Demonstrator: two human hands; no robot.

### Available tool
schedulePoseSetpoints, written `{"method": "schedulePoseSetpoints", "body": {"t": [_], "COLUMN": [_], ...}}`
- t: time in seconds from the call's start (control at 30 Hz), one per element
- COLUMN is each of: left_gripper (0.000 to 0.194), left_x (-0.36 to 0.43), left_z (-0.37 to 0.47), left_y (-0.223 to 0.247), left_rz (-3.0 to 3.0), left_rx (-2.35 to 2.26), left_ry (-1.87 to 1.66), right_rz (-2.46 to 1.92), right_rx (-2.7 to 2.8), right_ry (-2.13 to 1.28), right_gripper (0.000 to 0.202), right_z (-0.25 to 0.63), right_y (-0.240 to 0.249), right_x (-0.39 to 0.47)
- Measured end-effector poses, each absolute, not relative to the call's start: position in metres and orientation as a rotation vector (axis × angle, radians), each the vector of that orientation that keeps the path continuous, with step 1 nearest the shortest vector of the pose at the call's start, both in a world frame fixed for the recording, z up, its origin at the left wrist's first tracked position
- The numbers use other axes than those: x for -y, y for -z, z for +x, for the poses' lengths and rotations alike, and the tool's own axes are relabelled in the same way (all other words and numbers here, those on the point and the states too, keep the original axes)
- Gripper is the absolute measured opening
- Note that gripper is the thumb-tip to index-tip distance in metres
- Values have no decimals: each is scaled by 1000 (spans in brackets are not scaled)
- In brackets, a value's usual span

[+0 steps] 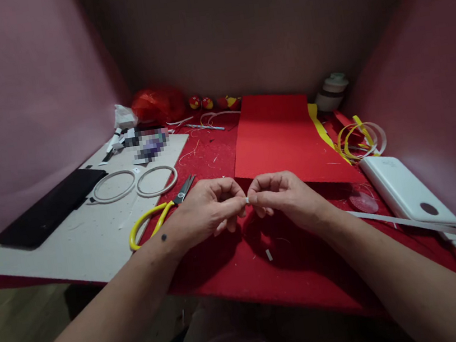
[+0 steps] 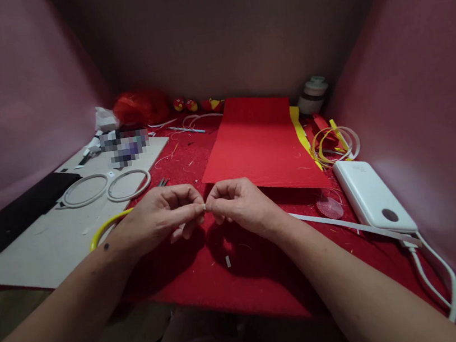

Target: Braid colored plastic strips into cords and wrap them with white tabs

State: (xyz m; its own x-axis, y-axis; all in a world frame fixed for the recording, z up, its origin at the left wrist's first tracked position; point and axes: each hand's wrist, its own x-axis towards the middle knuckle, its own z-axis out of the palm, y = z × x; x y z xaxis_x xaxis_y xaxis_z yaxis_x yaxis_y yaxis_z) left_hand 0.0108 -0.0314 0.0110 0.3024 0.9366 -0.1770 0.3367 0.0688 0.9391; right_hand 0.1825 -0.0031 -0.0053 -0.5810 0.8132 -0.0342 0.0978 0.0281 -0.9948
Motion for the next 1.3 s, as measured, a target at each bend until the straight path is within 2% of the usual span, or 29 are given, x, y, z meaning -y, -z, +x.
{"method": "schedulePoseSetpoints", "body": {"t": [0.4,1.07,1.3], "left_gripper": [10,11,9], "left_x": [31,31,34], "left_z": [11,8,11], "left_y": [-11,-11,-6], "left_rz": [1470,1477,1842], "left_rx": [-1243,-1230,-1371], "left_ry": [-657,-652,-1029], "right_rz": [-945,-934,-994], "right_rx": [1732,1709,1645], "right_ry": [-1608,-1657,-1589], "right_gripper": [4,8,10], "right_z": [181,182,181], "right_y": [8,6,8], "right_x": [2,2,0]}}
